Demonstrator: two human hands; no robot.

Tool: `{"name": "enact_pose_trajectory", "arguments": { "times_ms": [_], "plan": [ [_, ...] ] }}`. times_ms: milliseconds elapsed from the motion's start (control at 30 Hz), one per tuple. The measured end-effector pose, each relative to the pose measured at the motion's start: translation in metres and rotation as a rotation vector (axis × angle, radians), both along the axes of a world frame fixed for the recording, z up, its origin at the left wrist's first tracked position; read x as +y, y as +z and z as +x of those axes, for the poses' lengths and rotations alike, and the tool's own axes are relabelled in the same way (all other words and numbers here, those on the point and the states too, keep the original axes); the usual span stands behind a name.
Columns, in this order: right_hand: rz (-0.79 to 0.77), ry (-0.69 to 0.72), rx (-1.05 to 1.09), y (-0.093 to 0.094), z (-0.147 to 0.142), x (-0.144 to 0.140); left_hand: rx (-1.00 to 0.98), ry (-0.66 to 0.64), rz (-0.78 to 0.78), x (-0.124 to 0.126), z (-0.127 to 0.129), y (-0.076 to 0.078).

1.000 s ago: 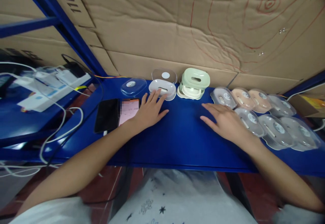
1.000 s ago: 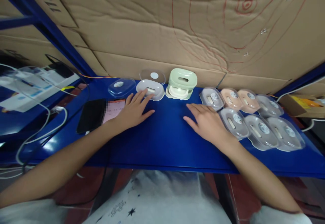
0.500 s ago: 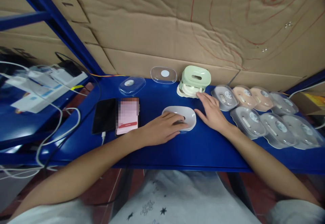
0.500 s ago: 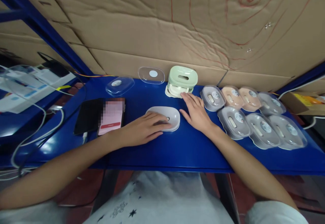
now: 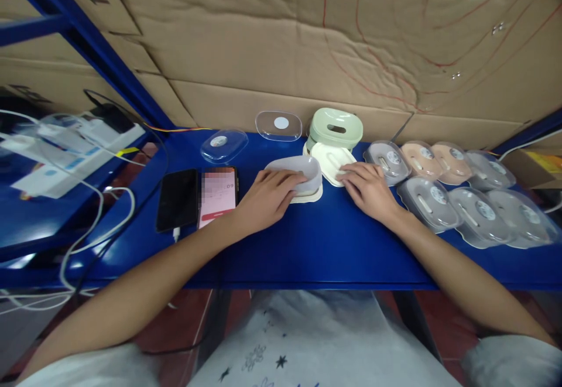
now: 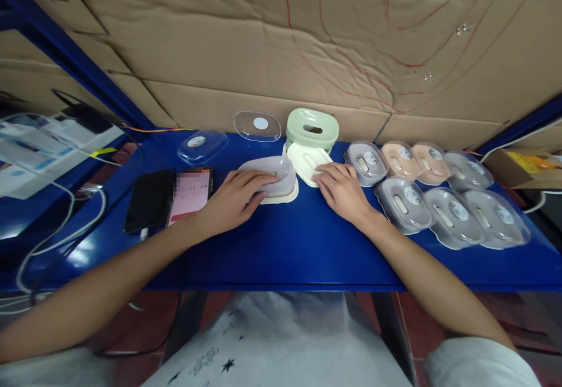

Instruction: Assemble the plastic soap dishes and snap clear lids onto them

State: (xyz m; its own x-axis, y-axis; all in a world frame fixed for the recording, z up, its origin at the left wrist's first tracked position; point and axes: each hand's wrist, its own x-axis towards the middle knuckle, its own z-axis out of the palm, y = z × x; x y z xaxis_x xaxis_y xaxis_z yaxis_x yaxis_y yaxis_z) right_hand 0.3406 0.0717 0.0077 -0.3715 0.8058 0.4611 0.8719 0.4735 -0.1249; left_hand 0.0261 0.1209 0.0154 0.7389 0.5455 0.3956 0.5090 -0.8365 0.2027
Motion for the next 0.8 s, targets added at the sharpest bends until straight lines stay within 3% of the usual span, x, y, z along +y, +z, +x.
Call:
{"name": "enact_pose_trajectory", "arguments": {
  "times_ms": [133,233,367,433,567,667,800],
  "plan": [
    [0.003,0.055,0.043,0.007,-0.009,-0.014,-0.086,0.029,0.007,-0.001,-0.002,0.008],
    [0.08,0.11,0.082,0.013,-0.018,-0.027,-0.066,-0.143,0.098,-0.013,-0.001,0.014],
    [0.076,0.411,0.033,0.022,-0.029,-0.041,-0.001,-0.398,0.184,-0.035,0.005,0.013],
    [0.024,0.489,0.018,0.024,-0.034,-0.046,-0.017,-0.458,0.171,-0.041,0.007,0.009],
    [-0.109,0.506,-0.051,0.025,-0.039,-0.05,-0.087,-0.519,0.094,-0.038,0.004,0.008],
    [-0.192,0.478,-0.133,0.029,-0.038,-0.052,-0.055,-0.384,0.067,-0.024,0.0,0.011],
    [-0.312,0.367,-0.202,0.042,-0.028,-0.056,0.095,0.003,0.09,-0.001,-0.004,0.008]
  ]
}}
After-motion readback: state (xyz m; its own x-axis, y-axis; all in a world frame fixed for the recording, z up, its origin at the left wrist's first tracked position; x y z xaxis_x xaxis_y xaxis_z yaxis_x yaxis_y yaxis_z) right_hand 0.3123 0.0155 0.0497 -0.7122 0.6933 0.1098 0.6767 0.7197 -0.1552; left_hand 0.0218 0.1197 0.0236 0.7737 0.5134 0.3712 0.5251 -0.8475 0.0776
